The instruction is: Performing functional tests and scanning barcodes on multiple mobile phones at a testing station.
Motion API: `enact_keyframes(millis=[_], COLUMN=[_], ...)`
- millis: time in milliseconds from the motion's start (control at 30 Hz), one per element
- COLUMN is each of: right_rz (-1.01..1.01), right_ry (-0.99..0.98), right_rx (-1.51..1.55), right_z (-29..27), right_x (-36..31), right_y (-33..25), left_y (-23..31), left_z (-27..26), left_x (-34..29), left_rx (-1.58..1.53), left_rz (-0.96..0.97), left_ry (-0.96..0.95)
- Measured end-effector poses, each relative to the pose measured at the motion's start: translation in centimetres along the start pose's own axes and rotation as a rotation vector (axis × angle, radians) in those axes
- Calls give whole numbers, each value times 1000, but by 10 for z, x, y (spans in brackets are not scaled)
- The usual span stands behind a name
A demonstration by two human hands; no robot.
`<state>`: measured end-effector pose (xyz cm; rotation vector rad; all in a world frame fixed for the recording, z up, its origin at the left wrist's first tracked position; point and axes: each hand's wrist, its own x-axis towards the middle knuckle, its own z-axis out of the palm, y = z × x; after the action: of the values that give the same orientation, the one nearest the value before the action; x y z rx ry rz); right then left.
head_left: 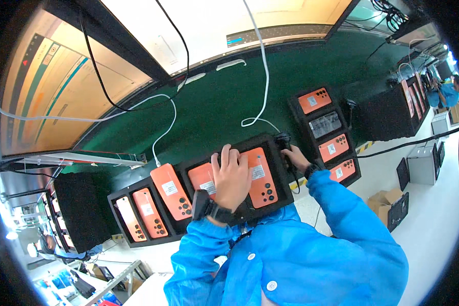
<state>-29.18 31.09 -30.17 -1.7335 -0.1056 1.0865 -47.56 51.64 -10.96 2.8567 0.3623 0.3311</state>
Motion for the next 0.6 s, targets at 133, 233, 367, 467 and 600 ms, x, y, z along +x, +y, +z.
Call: enact_keyframes(millis=[133,233,367,467,600], right_rz=[-110,-62,-33,-16,8], right_ry=[6,-96,-148,-107,-73], right_rx=[217,61,26,-51,24], right_z=[4,24,64,75,79], right_x=[-122,-197,-219,-218,-213], right_y=[-92,-129,-108,-109,-112], left_y=[3,-6,-9,-10,-12], left_z=[18,28,33,30,32], left_x=[2,9,7,6,6], left_rx=[219,163,65,45,50], left_rz=[-21,-43,-18,-10,-26], left_ry=[42,101,131,165,177])
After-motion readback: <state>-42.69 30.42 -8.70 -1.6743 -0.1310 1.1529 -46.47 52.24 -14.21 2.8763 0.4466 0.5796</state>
